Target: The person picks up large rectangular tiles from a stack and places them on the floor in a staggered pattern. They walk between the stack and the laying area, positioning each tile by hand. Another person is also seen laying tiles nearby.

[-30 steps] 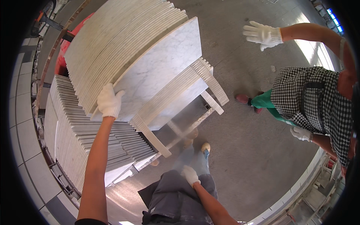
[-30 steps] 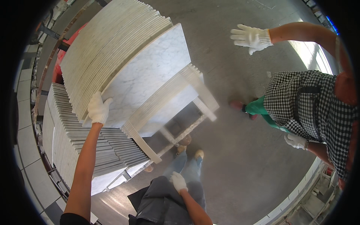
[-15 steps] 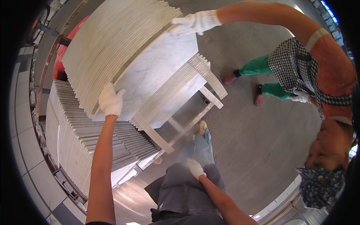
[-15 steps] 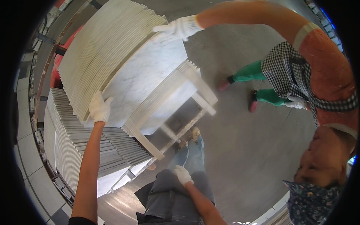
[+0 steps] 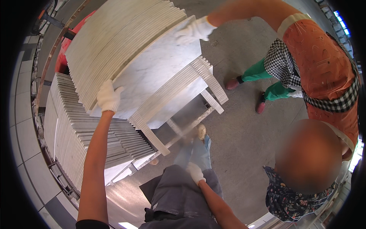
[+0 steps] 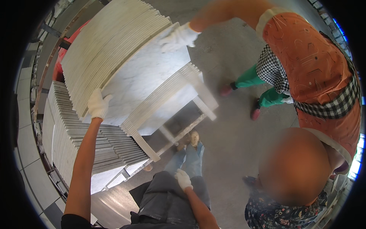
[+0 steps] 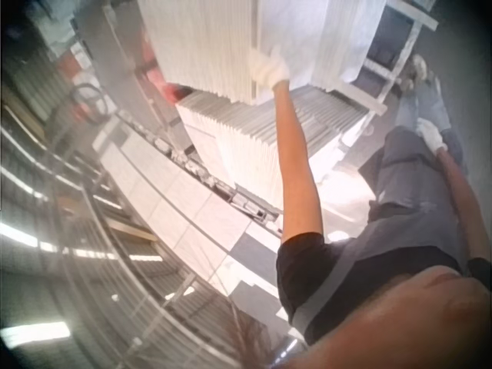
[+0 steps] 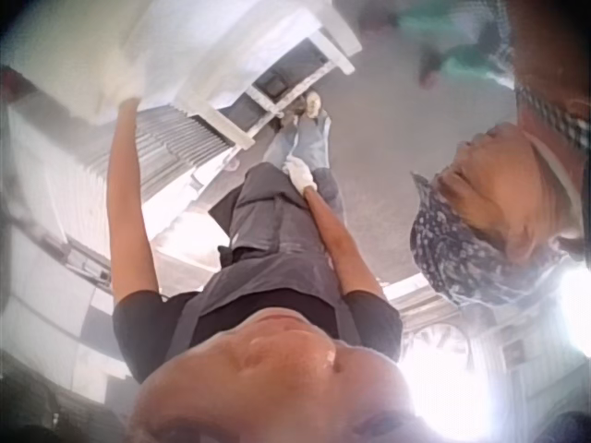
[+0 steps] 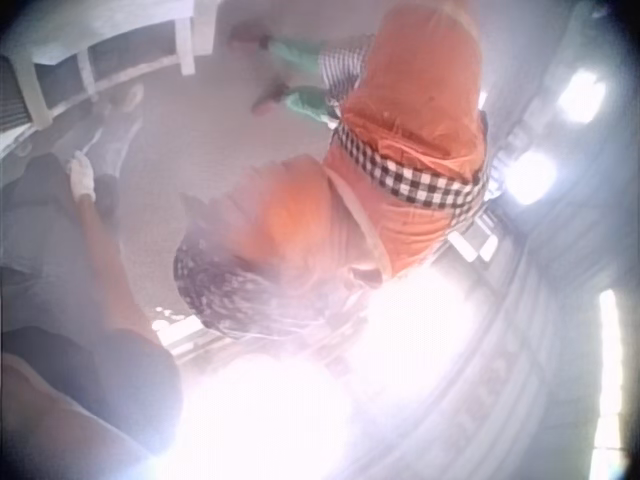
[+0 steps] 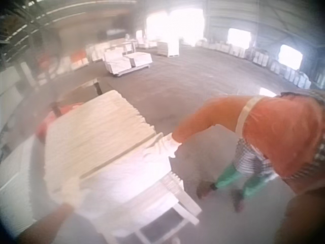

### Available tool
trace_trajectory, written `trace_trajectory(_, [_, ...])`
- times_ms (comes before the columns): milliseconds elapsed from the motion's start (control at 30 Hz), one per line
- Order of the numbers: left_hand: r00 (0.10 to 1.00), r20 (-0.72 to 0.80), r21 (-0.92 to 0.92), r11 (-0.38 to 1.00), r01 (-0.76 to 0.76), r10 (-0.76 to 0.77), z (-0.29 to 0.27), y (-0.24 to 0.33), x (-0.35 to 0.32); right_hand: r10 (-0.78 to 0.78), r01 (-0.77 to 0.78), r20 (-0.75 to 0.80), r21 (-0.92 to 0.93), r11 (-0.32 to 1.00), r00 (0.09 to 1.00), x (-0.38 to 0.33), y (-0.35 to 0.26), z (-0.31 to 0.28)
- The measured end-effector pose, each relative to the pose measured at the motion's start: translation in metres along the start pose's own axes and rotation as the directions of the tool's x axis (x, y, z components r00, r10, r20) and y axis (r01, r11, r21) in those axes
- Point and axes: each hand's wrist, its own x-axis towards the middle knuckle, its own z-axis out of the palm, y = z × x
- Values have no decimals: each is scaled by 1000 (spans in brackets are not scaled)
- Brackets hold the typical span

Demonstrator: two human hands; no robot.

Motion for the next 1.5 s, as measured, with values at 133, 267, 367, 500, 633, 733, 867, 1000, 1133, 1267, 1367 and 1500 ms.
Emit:
trace_trajectory(133, [999,-39,47,999,-14,16,4,-1,1,-95,95,28,-4,995,995,-9,-17,-8])
trace_trajectory(267, [1000,3,50,999,7,-7,7,-4,2,-32,32,14,-6,999,999,-14,-29,-13])
trace_trajectory(367, [1000,-5,24,1000,-17,18,6,-4,3,35,-35,-4,-29,999,999,-12,-34,-14])
trace_trajectory(500, [1000,8,-10,1000,7,-7,3,-3,2,112,-112,-10,-167,980,994,-6,-33,-17])
trace_trajectory(633, [999,33,16,999,39,-39,3,-1,2,-28,30,38,-61,998,999,-4,-29,-27])
trace_trajectory(733, [1000,-3,-36,999,17,-17,3,0,2,97,-93,22,-117,989,995,-5,-29,-32])
trace_trajectory(867, [1000,-8,8,1000,16,-16,2,0,1,37,-33,70,-62,998,997,-2,-22,-31])
trace_trajectory(1000, [1000,3,9,1000,28,-28,2,1,1,-39,51,66,-185,981,997,9,4,-30])
trace_trajectory(1133, [999,1,35,999,36,-36,2,3,1,-169,184,111,-137,973,979,19,38,-27])
trace_trajectory(1267, [998,29,22,998,56,-57,1,4,1,-115,113,79,31,993,990,18,47,-23])
trace_trajectory(1367, [999,34,34,999,39,-40,0,3,0,-45,47,72,-29,998,996,12,33,-24])
trace_trajectory(1500, [998,44,54,998,35,-38,-1,2,0,37,-34,52,-67,997,998,3,7,-25])
